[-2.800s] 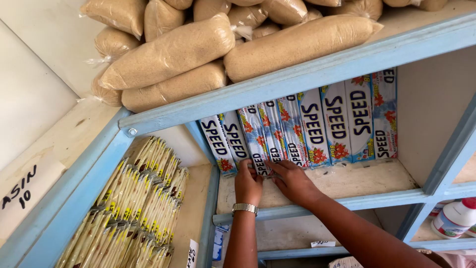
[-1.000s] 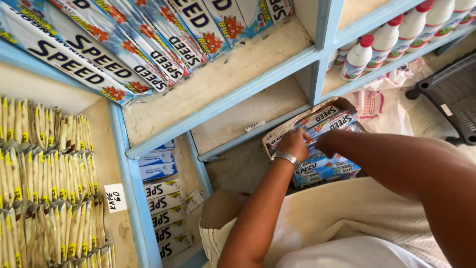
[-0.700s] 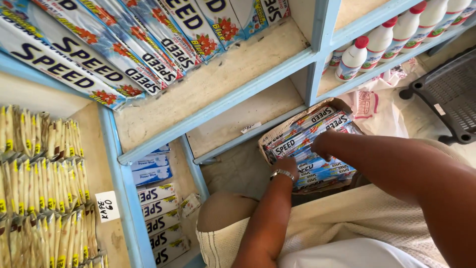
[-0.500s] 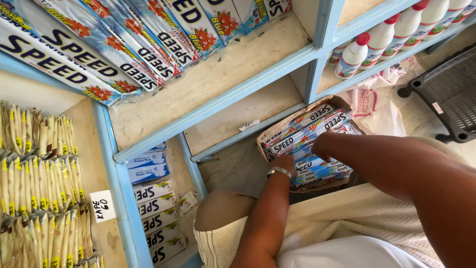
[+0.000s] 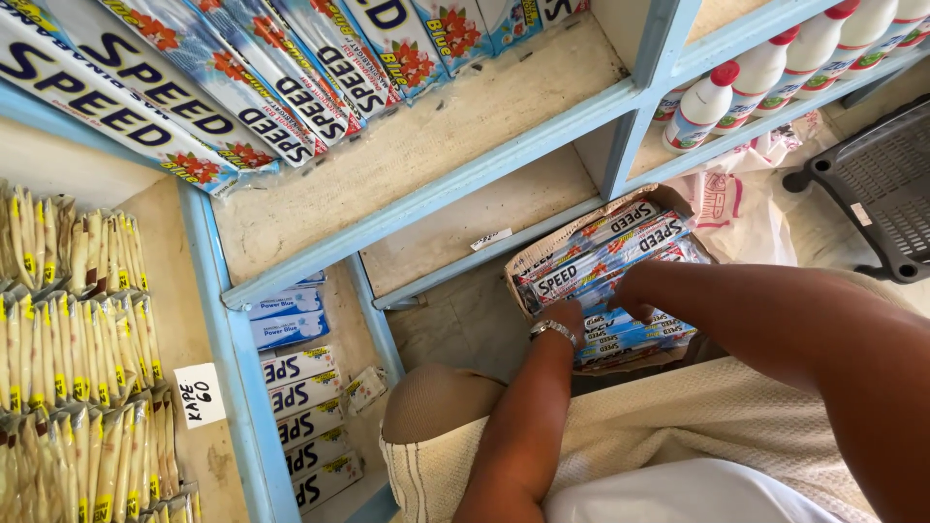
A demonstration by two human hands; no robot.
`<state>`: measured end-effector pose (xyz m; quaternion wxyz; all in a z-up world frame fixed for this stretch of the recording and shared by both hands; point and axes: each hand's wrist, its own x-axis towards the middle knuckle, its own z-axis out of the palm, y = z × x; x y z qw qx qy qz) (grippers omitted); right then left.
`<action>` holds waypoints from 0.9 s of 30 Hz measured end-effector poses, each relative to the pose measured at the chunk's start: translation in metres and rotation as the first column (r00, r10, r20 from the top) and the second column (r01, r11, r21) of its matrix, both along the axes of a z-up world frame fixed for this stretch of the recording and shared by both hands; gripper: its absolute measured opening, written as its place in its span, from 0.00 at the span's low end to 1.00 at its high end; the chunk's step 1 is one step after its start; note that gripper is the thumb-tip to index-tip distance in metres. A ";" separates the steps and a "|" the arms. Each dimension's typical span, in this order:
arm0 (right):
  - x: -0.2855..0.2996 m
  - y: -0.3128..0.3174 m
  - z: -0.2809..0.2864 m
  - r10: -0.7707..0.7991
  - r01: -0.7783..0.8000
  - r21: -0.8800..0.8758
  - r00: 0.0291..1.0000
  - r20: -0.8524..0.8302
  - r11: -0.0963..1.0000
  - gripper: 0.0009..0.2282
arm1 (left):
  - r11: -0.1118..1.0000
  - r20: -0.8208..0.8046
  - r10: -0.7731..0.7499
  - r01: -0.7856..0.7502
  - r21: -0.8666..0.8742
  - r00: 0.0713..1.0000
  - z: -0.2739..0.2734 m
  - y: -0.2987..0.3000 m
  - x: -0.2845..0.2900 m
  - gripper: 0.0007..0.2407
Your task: Restocking a store shelf with individual packets of laundry detergent from a box.
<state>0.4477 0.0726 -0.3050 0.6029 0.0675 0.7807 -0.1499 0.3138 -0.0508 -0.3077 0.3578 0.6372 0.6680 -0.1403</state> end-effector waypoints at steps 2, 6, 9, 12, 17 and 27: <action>-0.002 0.000 0.004 -0.032 0.032 0.002 0.999 0.014 0.999 0.45 | 1.000 0.019 0.003 -0.003 -0.018 1.000 -0.015 -0.002 -0.002 0.15; -0.005 0.001 0.028 -0.075 0.075 0.001 0.997 0.015 0.997 0.44 | 1.000 0.048 -0.009 0.009 -0.017 0.999 -0.086 0.002 -0.004 0.14; -0.004 0.001 0.041 -0.143 0.142 0.018 0.989 0.031 0.990 0.42 | 0.999 0.094 -0.034 0.030 0.043 0.995 -0.082 0.006 -0.011 0.13; 0.002 0.007 0.016 -0.165 0.164 -0.031 0.986 -0.027 0.986 0.47 | 0.994 0.189 0.042 -0.060 0.089 0.981 0.002 0.014 -0.022 0.13; 0.006 0.028 -0.024 -0.211 0.211 -0.013 0.968 -0.134 0.977 0.39 | 0.969 0.365 0.189 -0.233 0.081 0.912 0.003 0.028 -0.032 0.15; 0.001 0.064 -0.020 -0.462 0.434 -0.202 0.658 -0.595 0.878 0.21 | 0.821 0.520 0.254 -0.466 0.330 0.816 0.046 0.047 -0.072 0.14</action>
